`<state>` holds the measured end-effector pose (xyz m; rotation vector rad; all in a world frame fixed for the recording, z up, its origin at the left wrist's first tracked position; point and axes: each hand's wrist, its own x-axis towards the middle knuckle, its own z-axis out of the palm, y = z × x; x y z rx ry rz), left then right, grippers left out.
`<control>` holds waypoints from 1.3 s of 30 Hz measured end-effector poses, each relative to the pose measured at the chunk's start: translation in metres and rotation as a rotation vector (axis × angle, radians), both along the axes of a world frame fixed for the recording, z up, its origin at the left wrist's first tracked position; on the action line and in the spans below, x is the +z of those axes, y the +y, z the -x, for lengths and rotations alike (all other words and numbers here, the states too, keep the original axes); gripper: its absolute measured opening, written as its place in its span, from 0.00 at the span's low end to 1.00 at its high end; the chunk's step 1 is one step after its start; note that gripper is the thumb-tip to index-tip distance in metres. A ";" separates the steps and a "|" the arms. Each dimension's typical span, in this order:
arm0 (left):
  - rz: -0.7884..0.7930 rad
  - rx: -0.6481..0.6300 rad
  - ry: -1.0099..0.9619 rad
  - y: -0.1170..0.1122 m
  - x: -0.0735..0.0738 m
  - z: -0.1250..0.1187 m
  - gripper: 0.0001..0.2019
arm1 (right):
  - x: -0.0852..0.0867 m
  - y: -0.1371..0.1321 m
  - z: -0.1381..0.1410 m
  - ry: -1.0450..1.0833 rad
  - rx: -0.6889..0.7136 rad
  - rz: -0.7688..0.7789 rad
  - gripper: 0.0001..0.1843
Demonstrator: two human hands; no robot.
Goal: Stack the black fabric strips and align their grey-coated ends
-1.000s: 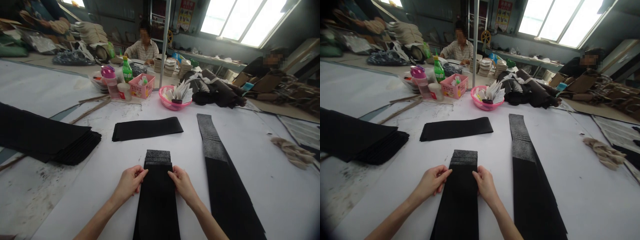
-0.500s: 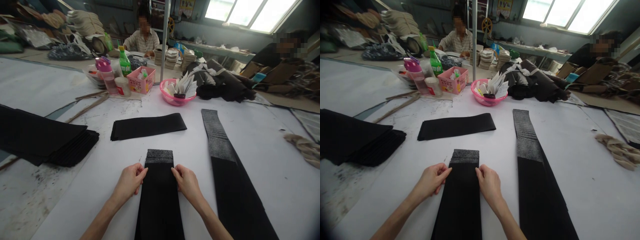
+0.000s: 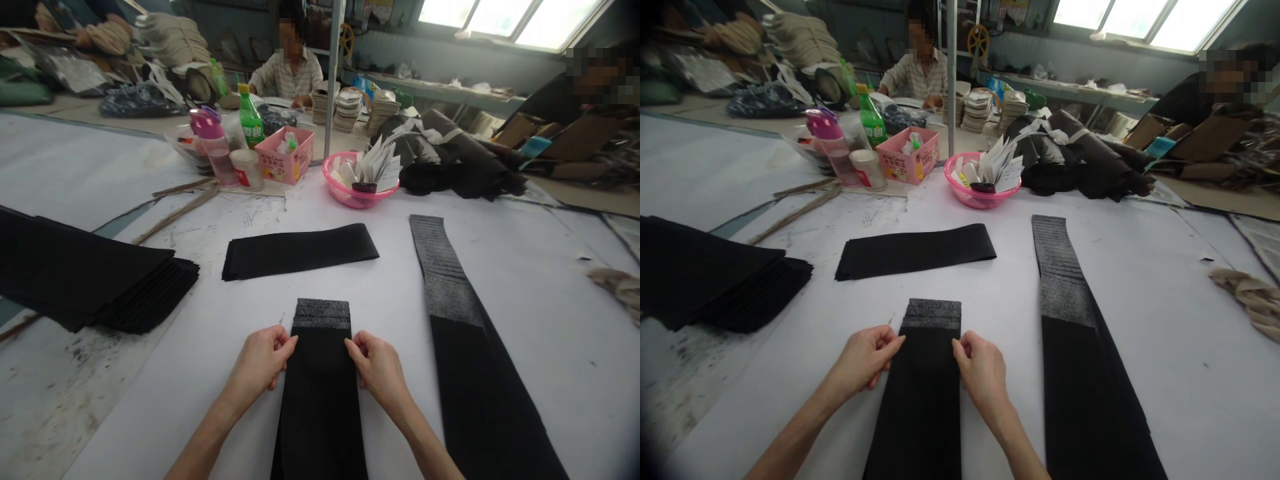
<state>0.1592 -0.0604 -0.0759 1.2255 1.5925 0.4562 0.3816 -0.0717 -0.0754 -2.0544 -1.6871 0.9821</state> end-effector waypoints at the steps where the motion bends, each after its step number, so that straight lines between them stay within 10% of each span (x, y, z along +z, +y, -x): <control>1: 0.001 0.003 -0.001 0.000 0.000 0.000 0.18 | 0.000 0.000 0.000 0.000 0.000 -0.001 0.17; 39: 0.020 -0.110 0.142 0.001 -0.006 0.003 0.21 | 0.003 -0.003 -0.002 0.054 -0.058 -0.011 0.16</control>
